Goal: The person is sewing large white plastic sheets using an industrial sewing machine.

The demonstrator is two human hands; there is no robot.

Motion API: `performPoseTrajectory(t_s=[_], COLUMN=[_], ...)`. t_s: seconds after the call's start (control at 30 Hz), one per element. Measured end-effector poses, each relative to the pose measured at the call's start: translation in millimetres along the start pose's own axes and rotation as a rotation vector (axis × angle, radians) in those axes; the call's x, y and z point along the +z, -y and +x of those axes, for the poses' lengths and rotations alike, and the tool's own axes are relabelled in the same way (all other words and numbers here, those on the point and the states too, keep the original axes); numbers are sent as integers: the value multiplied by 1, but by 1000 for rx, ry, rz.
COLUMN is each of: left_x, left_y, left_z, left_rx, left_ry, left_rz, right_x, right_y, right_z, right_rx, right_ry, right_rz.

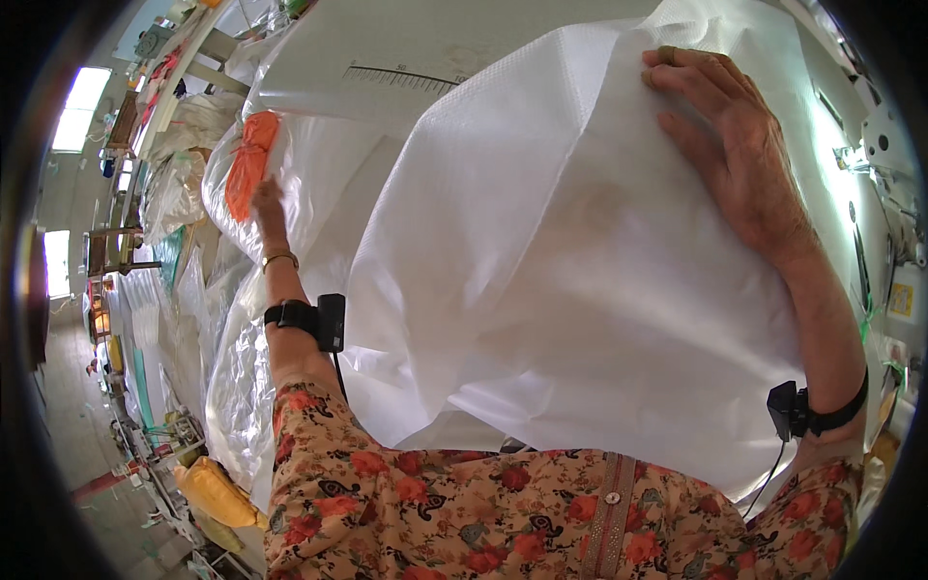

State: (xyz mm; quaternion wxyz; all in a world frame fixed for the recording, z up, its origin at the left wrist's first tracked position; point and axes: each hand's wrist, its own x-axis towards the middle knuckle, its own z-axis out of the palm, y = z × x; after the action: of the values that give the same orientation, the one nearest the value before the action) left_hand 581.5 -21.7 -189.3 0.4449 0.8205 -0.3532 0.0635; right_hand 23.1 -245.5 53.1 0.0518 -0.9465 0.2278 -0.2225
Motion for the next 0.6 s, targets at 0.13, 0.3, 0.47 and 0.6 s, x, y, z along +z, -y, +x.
performPoseTrajectory(t_s=[0.13,0.3,0.47,0.6], left_x=[-14,-26,-47,-69], left_y=[8,13,11,8], left_z=[9,25,56,68], left_rx=[0,-253,150,-67], left_ry=[-43,-244,-16,-35], left_rz=[18,-572,0,-19], right_x=[1,2,2,3], right_y=[-1,-3,-5,-4], right_z=[-1,-2,-1,0], right_rx=[1,-19,-44,-54], right_ry=[-14,-19,-47,-47], right_rz=[20,-15,-51,-35])
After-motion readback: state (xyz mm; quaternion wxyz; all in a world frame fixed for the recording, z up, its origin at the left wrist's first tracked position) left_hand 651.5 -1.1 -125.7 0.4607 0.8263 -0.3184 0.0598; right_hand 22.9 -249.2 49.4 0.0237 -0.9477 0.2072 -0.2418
